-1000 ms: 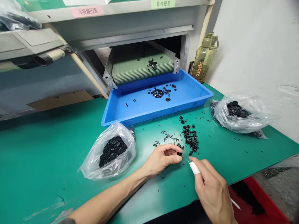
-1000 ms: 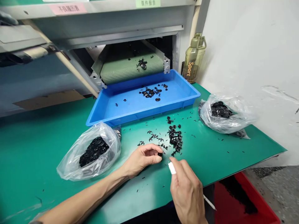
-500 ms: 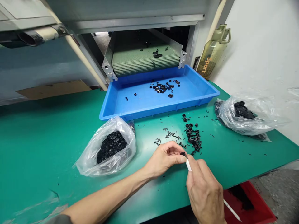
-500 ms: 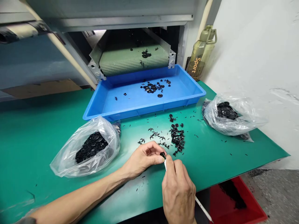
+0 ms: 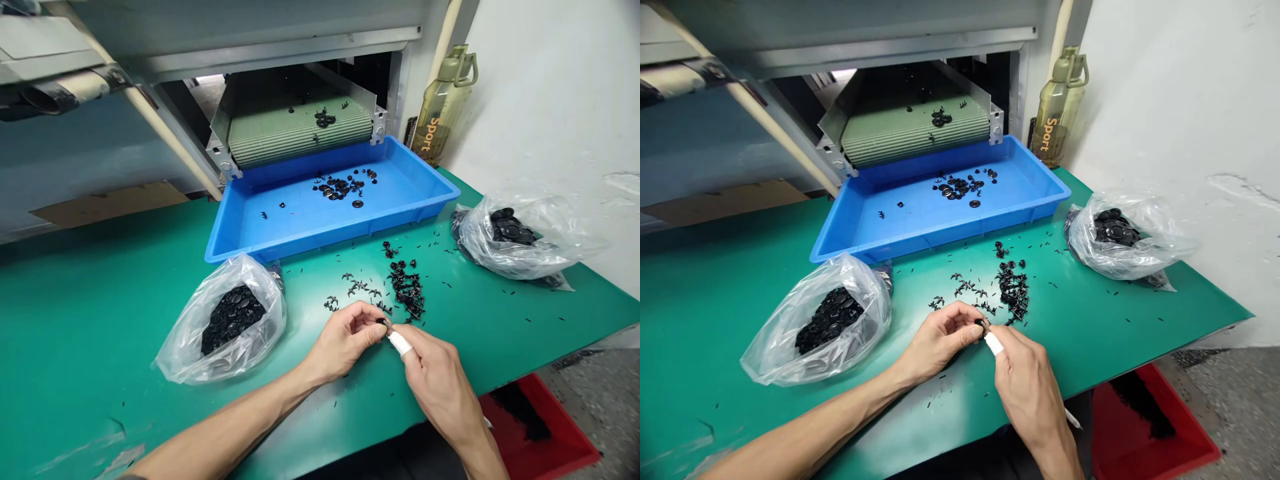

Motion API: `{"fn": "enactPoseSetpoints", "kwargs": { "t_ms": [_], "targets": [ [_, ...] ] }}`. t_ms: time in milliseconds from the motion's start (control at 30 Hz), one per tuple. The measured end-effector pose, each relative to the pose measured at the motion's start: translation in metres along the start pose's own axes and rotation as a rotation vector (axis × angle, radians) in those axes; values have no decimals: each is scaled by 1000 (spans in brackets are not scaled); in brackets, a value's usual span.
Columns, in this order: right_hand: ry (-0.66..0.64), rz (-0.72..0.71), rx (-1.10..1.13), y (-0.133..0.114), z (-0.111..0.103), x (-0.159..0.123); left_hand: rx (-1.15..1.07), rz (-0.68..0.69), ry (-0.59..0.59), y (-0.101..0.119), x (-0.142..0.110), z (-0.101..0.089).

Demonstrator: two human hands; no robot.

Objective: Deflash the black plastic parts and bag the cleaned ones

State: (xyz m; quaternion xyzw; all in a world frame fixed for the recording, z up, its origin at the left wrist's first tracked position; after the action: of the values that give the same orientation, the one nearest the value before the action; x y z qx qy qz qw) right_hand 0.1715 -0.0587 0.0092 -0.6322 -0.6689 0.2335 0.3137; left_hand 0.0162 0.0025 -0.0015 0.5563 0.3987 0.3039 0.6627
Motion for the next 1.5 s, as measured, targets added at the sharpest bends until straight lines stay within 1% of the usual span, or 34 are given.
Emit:
{"fn": "enactPoseSetpoints", "kwargs": {
  "t_ms": [100, 167, 300, 400, 467, 567, 633, 767, 867, 967, 1033, 1133, 1233, 1300, 1433, 1500],
  "targets": [
    [60, 43, -85, 6, -5, 4, -7, 10, 0, 3, 0, 3],
    [143, 60, -159, 12, -5, 2, -23, 4, 2, 5, 1, 4],
    [314, 80, -223, 25, 0, -4, 101, -53, 7, 13, 4, 5],
    [373, 86, -226, 28, 6, -7, 151, -57, 40, 19, 10, 5],
    [388, 85, -232, 29, 7, -7, 152, -22, 65, 22, 16, 6],
    [395, 82, -231, 27, 7, -6, 45, 33, 34, 22, 25, 7],
    [398, 80, -228, 27, 7, -5, -26, 28, 8, 20, 30, 7],
    [415, 61, -215, 26, 7, -6, -100, -6, 21, 17, 35, 7],
    [420, 11, -225, 22, 6, -9, -125, -20, 10, 16, 34, 7],
    [420, -96, -281, 13, 1, -11, -109, -23, -6, 14, 33, 7],
    [397, -157, -336, 6, -2, -9, -102, -18, -24, 11, 33, 8],
    [349, -163, -404, 1, -3, -1, -78, -6, -56, 8, 32, 8],
    [319, -106, -445, 4, 0, 4, 29, 21, -83, 9, 29, 6],
    [334, -58, -463, 8, 3, 2, 178, 69, -81, 13, 27, 4],
    [379, -5, -463, 18, 6, -5, 542, 268, 9, 25, 30, 1],
    [398, -3, -445, 22, 7, -7, 670, 320, 38, 28, 36, 2]
  ]
}}
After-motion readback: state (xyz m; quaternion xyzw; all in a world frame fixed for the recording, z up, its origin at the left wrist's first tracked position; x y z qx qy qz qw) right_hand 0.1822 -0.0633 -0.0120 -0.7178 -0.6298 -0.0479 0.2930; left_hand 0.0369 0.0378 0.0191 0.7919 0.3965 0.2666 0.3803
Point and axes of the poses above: each hand's wrist, its own x-axis towards the middle knuckle, its own z-axis out of the palm, y = z × x, the point moved 1 cm from there along x, towards the middle knuckle, and after that the axes turned 2 degrees about x, right-handed, at the moved point
